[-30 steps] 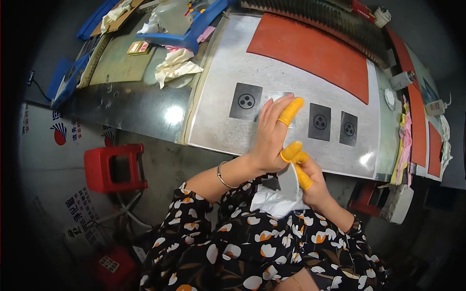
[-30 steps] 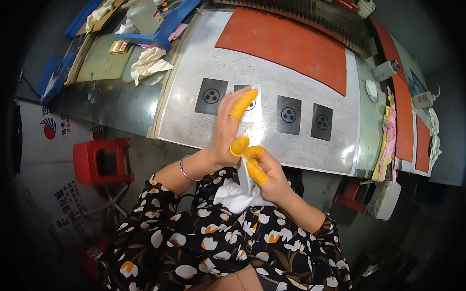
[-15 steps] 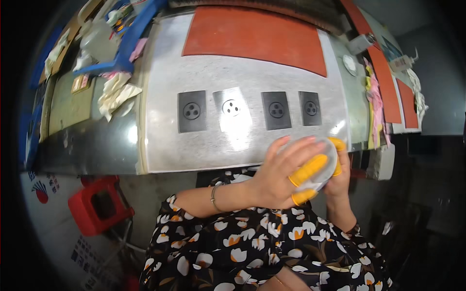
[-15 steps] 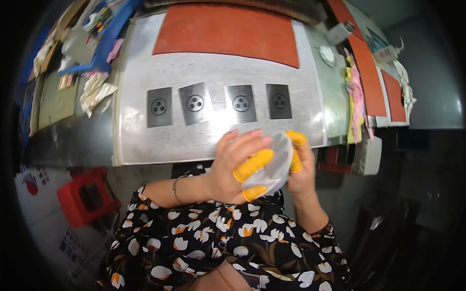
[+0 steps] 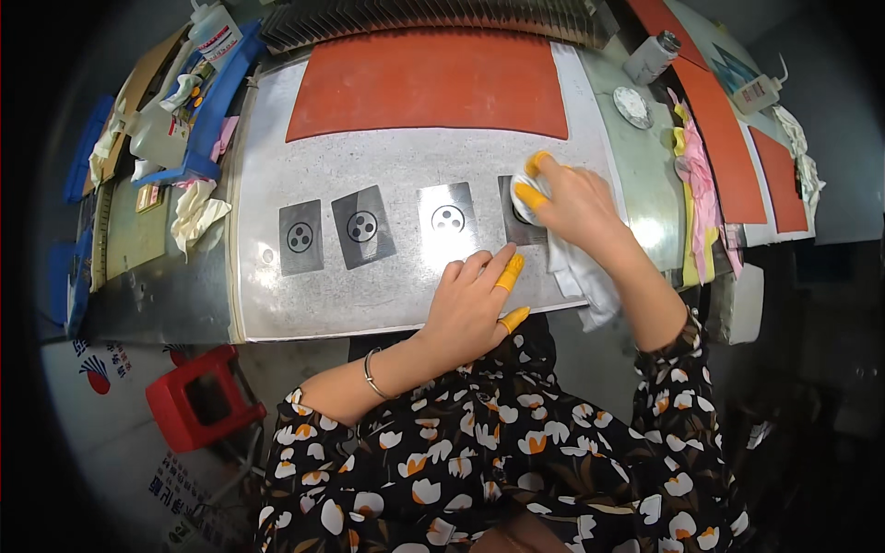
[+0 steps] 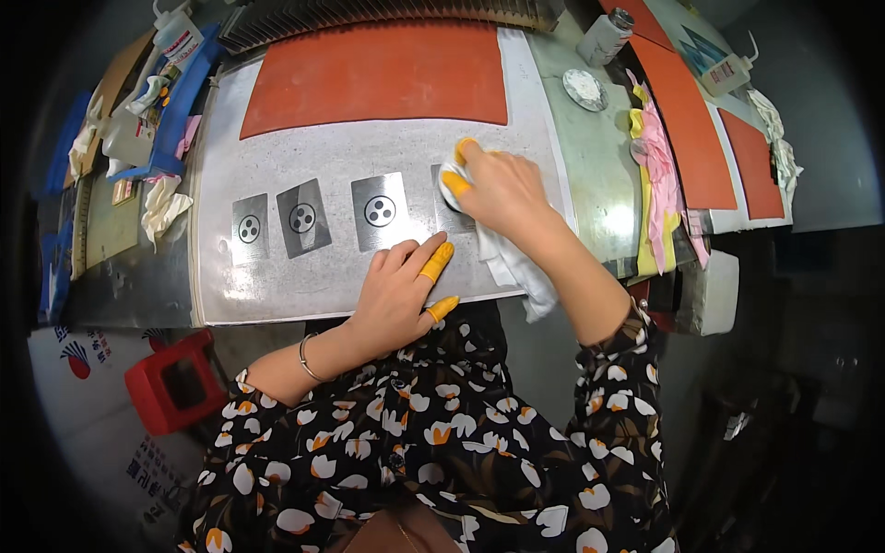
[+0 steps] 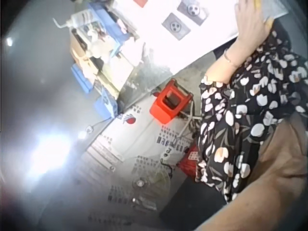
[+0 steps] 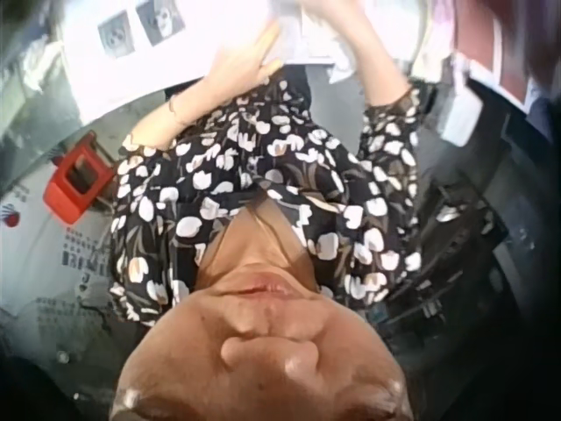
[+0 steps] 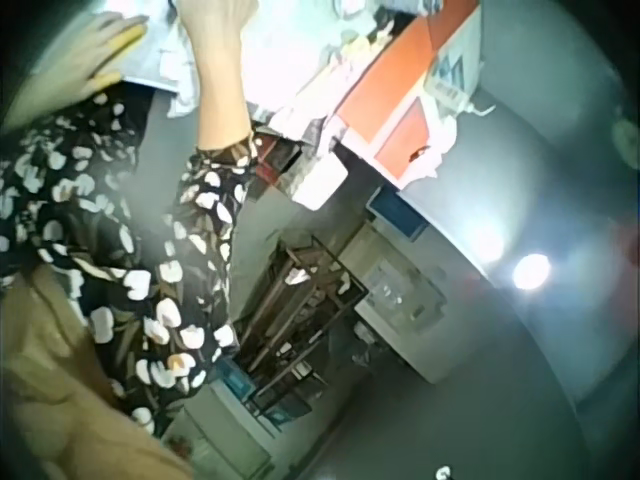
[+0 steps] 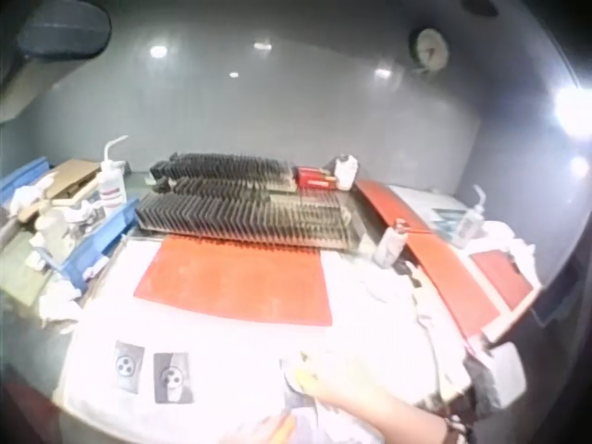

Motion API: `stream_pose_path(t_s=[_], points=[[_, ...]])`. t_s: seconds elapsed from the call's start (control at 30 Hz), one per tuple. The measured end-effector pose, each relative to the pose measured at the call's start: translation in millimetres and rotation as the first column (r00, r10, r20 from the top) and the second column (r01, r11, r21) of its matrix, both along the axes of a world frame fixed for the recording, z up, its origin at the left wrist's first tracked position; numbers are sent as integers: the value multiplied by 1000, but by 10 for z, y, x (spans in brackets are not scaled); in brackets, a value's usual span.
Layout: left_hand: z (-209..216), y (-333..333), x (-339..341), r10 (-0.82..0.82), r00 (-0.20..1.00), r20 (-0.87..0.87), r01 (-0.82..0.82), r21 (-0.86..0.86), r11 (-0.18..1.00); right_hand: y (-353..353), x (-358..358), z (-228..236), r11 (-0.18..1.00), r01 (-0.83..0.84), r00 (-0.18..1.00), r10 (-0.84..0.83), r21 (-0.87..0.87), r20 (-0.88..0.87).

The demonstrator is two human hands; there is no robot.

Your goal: The person wipes a metal workbench surface and several small square metal plates with a white cloth. They repeatedly pick up the plates, wipe them, and place them back on the table, occasionally refilling the cloth with liquid from a bottle.

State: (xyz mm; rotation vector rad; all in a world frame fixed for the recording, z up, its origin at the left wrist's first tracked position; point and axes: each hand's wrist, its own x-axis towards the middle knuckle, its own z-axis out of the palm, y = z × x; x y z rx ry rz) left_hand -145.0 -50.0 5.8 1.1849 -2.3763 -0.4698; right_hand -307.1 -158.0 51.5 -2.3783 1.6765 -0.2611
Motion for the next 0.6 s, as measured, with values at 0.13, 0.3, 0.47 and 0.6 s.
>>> stream_pose_path(t_s=[0.13, 0.3, 0.47, 0.6], points=[[-18, 11, -53, 30, 999, 33, -29, -23, 999, -371, 128, -149, 999, -20, 1000, 20, 45, 0], [-28, 11, -52, 38, 998, 39, -37, -42, 998, -220, 76, -271, 992, 4, 999, 1, 125, -39], [-55, 75, 166, 49, 987, -151, -57, -44, 997, 479, -45, -232, 991, -22, 999, 25, 135, -26], [-4, 195, 592, 152, 981, -124, -159, -53, 986, 628, -53, -117, 981, -81, 996, 85, 177, -16]])
